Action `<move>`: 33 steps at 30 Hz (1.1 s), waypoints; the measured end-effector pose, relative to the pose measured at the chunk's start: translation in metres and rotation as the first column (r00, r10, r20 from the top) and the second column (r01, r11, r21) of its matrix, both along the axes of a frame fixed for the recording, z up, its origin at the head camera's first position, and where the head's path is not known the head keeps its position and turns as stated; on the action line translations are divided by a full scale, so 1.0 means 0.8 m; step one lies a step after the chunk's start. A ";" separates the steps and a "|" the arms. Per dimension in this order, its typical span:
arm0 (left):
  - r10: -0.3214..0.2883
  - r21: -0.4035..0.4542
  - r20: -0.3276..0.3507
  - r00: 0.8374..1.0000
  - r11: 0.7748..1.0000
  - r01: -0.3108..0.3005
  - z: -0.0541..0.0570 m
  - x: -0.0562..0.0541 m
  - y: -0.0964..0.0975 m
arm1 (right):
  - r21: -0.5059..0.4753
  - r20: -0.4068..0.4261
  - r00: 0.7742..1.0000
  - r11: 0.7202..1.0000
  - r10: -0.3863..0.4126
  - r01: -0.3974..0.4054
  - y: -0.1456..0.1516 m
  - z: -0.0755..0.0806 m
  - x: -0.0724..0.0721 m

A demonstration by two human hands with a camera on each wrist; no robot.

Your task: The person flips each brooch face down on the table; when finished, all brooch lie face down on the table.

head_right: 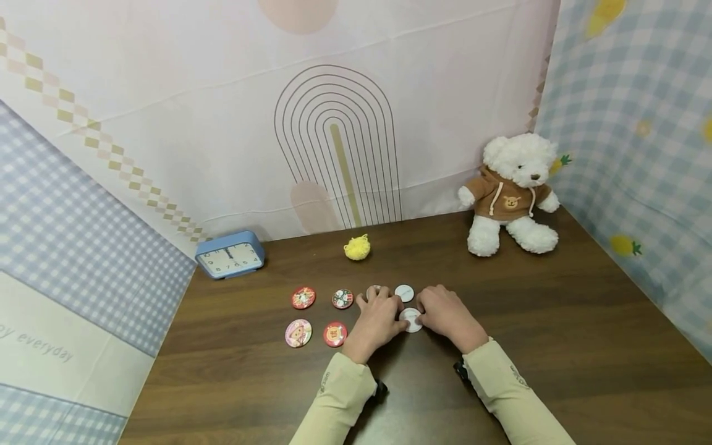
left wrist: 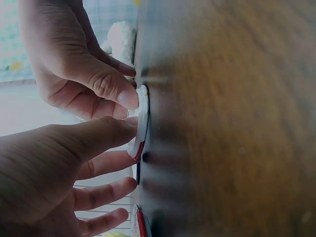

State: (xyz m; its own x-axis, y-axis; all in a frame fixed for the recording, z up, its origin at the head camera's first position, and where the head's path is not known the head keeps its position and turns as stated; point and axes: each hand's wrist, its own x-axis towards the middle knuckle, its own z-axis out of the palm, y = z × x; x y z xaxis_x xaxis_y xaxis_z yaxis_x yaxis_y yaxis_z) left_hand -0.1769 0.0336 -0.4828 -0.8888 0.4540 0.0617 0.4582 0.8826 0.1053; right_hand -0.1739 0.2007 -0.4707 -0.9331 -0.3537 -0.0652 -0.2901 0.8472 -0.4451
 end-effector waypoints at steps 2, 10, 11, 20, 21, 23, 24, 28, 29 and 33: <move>-0.001 0.001 0.005 1.000 1.000 0.001 0.000 0.000 -0.001 | 0.003 0.003 1.000 1.000 -0.004 0.004 -0.002 0.000 0.000; 0.002 0.001 -0.012 1.000 1.000 -0.002 0.001 -0.003 -0.003 | 0.000 -0.016 1.000 1.000 0.013 -0.013 -0.001 -0.002 -0.004; 0.003 0.000 -0.012 1.000 1.000 -0.003 0.002 -0.004 -0.003 | -0.001 -0.022 0.999 1.000 0.024 -0.024 0.000 -0.002 -0.004; 0.024 0.045 0.039 0.999 0.999 -0.026 0.008 -0.011 -0.021 | -0.025 -0.039 0.995 0.996 0.087 -0.088 -0.001 0.004 -0.014; 0.025 0.048 0.044 0.999 0.998 -0.027 0.009 -0.012 -0.023 | -0.024 -0.044 0.995 0.996 0.084 -0.085 -0.002 0.005 -0.016; 0.025 0.050 0.051 0.998 0.998 -0.027 0.010 -0.014 -0.028 | -0.014 -0.059 0.995 0.997 0.079 -0.080 -0.005 0.006 -0.018; 0.024 0.050 0.051 0.998 0.998 -0.026 0.011 -0.016 -0.031 | -0.008 -0.062 0.995 0.997 0.075 -0.076 -0.006 0.006 -0.019; 0.030 0.056 0.060 0.998 0.998 -0.033 0.014 -0.021 -0.042 | 0.011 -0.073 0.995 0.998 0.068 -0.068 -0.013 0.008 -0.023; 0.033 0.062 0.064 0.997 0.997 -0.037 0.014 -0.023 -0.045 | 0.018 -0.077 0.995 0.998 0.069 -0.067 -0.016 0.009 -0.024; 0.054 0.086 0.079 0.995 0.994 -0.061 0.012 -0.030 -0.055 | 0.040 -0.099 0.992 0.996 0.082 -0.078 -0.026 0.010 -0.030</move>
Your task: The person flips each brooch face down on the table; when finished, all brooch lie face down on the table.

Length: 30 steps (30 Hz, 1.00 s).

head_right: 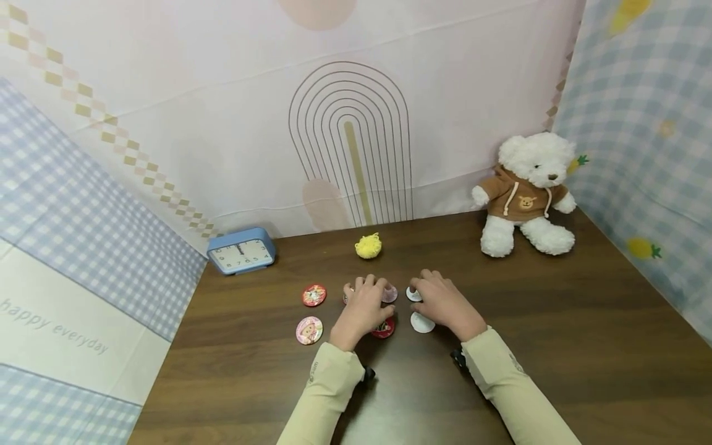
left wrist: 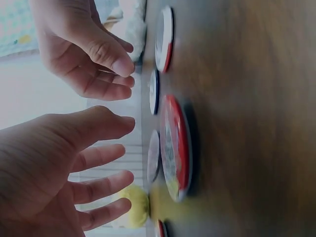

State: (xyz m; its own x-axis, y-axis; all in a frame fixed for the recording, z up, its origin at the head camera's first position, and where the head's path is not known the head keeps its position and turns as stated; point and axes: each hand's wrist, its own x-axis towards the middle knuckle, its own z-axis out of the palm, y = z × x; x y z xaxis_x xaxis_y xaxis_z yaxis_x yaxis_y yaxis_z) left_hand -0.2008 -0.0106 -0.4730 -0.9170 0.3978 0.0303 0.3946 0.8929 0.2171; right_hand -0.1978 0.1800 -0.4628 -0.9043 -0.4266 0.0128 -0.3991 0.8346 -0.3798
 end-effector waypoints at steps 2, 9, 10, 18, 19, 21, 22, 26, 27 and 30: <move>0.010 0.014 0.004 1.000 1.000 -0.010 -0.001 -0.004 -0.004 | 0.006 -0.016 1.000 1.000 0.017 -0.016 -0.005 0.000 -0.005; 0.021 0.008 0.000 1.000 1.000 -0.021 -0.002 -0.013 -0.016 | 0.017 -0.037 0.998 0.998 0.058 -0.058 -0.021 -0.003 -0.019; 0.020 0.005 0.000 1.000 1.000 -0.020 -0.002 -0.014 -0.017 | 0.024 -0.037 0.997 0.998 0.063 -0.062 -0.023 -0.003 -0.020; 0.005 -0.024 -0.012 1.000 1.000 -0.006 -0.004 -0.024 -0.018 | 0.055 -0.045 0.996 0.995 0.081 -0.079 -0.036 -0.004 -0.030; 0.003 -0.028 -0.011 1.000 1.000 -0.003 -0.004 -0.025 -0.018 | 0.056 -0.043 0.996 0.995 0.083 -0.081 -0.038 -0.004 -0.031; -0.001 -0.043 -0.008 1.000 0.999 0.001 -0.003 -0.025 -0.018 | 0.057 -0.038 0.996 0.995 0.087 -0.084 -0.040 -0.004 -0.033; -0.002 -0.050 -0.005 1.000 0.999 0.001 -0.002 -0.026 -0.018 | 0.058 -0.035 0.995 0.995 0.088 -0.086 -0.042 -0.004 -0.034; -0.002 -0.069 0.007 1.000 0.998 0.002 -0.003 -0.025 -0.018 | 0.057 -0.017 0.996 0.994 0.089 -0.088 -0.044 -0.005 -0.036; 0.000 -0.070 0.011 1.000 0.998 0.001 -0.003 -0.025 -0.018 | 0.056 -0.012 0.996 0.995 0.088 -0.087 -0.044 -0.006 -0.037; 0.003 -0.064 0.015 1.000 0.998 -0.002 -0.004 -0.026 -0.018 | 0.047 0.003 0.996 0.995 0.086 -0.086 -0.045 -0.007 -0.039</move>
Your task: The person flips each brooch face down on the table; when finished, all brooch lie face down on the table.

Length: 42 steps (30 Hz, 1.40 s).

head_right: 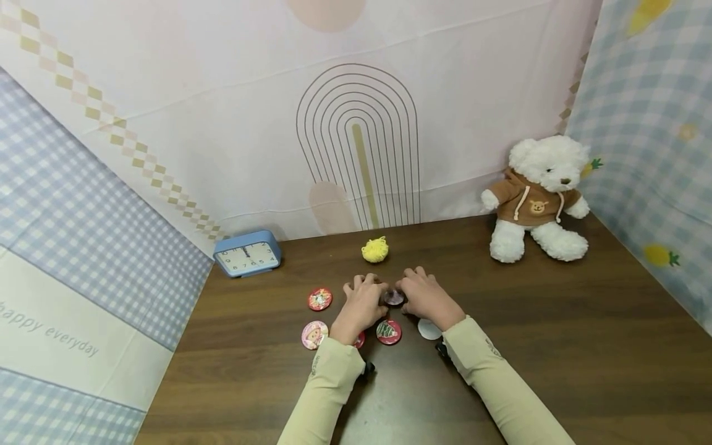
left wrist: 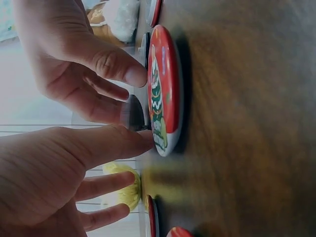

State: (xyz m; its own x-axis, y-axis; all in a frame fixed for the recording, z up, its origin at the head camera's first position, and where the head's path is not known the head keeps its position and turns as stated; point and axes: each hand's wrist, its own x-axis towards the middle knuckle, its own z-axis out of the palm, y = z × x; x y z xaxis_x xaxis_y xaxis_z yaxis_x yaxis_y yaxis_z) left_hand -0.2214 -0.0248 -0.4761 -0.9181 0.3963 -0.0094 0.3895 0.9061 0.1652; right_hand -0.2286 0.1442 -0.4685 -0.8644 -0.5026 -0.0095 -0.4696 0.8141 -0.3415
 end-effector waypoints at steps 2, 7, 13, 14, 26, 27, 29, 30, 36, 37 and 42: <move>-0.001 0.008 -0.002 1.000 1.000 0.001 0.000 0.000 0.001 | -0.010 0.001 1.000 1.000 0.003 -0.003 0.001 -0.001 -0.001; -0.004 0.026 -0.011 1.000 1.000 0.005 -0.002 0.000 0.000 | -0.025 -0.016 1.000 0.999 0.023 -0.023 0.004 -0.003 -0.002; -0.009 0.062 -0.018 1.000 0.998 0.010 -0.002 0.001 -0.002 | -0.053 -0.015 0.999 0.998 0.046 -0.047 0.006 -0.006 -0.002; -0.009 0.069 -0.022 1.000 0.998 0.011 -0.002 0.000 -0.003 | -0.061 -0.009 0.999 0.997 0.046 -0.046 0.006 -0.006 -0.002; 0.019 0.116 -0.020 1.000 0.993 -0.017 -0.002 0.001 -0.001 | -0.077 0.038 0.999 0.997 0.034 -0.031 0.005 -0.007 -0.004; 0.026 0.117 -0.022 0.999 0.993 -0.023 -0.002 0.001 -0.001 | -0.077 0.040 0.999 0.997 0.032 -0.029 0.005 -0.007 -0.004; 0.042 0.122 -0.018 0.999 0.992 -0.039 -0.001 0.001 0.001 | -0.076 0.045 0.999 0.997 0.024 -0.021 0.004 -0.008 -0.004; 0.049 0.122 -0.022 0.999 0.991 -0.046 -0.001 0.001 0.001 | -0.073 0.048 0.999 0.997 0.018 -0.015 0.004 -0.007 -0.004; 0.090 0.128 -0.027 0.996 0.988 -0.086 -0.003 -0.002 0.005 | -0.050 0.093 0.995 0.998 -0.033 0.038 0.001 -0.006 -0.006; 0.095 0.132 -0.025 0.995 0.987 -0.091 -0.003 -0.002 0.005 | -0.044 0.104 0.993 0.997 -0.050 0.055 0.000 -0.006 -0.006; 0.101 0.138 -0.033 0.994 0.986 -0.095 -0.005 -0.006 0.005 | -0.050 0.140 0.978 0.986 -0.153 0.162 -0.005 -0.006 -0.009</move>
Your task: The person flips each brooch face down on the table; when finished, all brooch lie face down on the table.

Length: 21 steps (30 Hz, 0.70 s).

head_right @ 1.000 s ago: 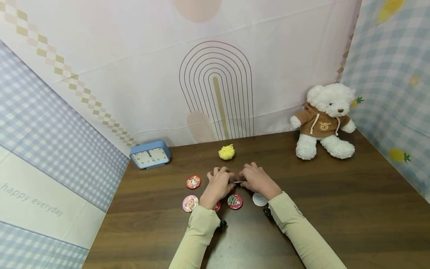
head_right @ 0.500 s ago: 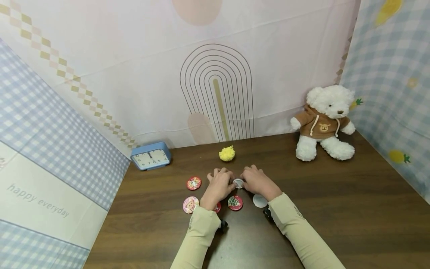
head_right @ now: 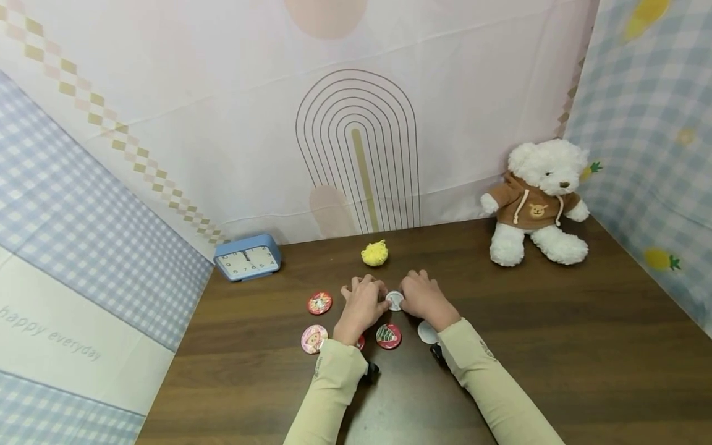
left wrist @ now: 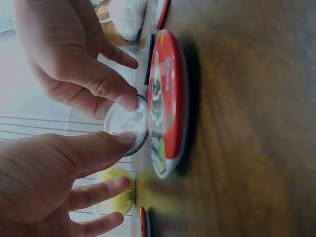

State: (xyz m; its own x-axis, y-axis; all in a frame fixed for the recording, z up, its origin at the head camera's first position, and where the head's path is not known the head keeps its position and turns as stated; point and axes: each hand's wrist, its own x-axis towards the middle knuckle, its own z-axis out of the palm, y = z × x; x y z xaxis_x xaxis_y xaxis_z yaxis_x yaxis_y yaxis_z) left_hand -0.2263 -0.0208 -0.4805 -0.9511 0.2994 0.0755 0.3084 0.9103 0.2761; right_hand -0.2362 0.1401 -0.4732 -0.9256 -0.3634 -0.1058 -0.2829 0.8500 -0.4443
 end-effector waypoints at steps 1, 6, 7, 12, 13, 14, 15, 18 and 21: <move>-0.002 0.000 -0.003 1.000 1.000 0.002 0.000 -0.001 0.000 | -0.008 0.003 1.000 1.000 -0.022 0.022 -0.001 0.000 -0.001; -0.010 -0.012 -0.014 1.000 1.000 0.009 -0.002 -0.004 0.002 | -0.045 0.016 0.995 0.994 -0.098 0.099 -0.001 -0.004 -0.006; -0.008 -0.016 -0.017 1.000 1.000 0.008 -0.002 -0.004 0.003 | -0.047 0.015 0.994 0.993 -0.106 0.107 -0.001 -0.004 -0.006; 0.018 -0.059 -0.034 0.999 0.998 -0.020 -0.004 -0.003 0.008 | -0.043 -0.012 0.993 0.992 -0.122 0.121 -0.003 -0.004 -0.008; 0.023 -0.066 -0.036 0.999 0.998 -0.025 -0.004 -0.002 0.009 | -0.039 -0.016 0.992 0.992 -0.123 0.122 -0.003 -0.004 -0.009; 0.028 -0.070 -0.036 0.999 0.997 -0.031 -0.004 -0.002 0.011 | -0.034 -0.019 0.992 0.992 -0.125 0.124 -0.003 -0.004 -0.009; 0.033 -0.074 -0.036 0.999 0.997 -0.036 -0.004 -0.001 0.011 | -0.031 -0.019 0.992 0.991 -0.127 0.126 -0.003 -0.004 -0.009; 0.044 -0.066 -0.040 0.998 0.997 -0.046 -0.005 -0.001 0.012 | -0.032 -0.012 0.990 0.990 -0.138 0.138 -0.005 -0.004 -0.010; 0.052 -0.062 -0.037 0.998 0.997 -0.055 -0.007 0.001 0.013 | -0.027 -0.005 0.990 0.990 -0.141 0.140 -0.006 -0.005 -0.008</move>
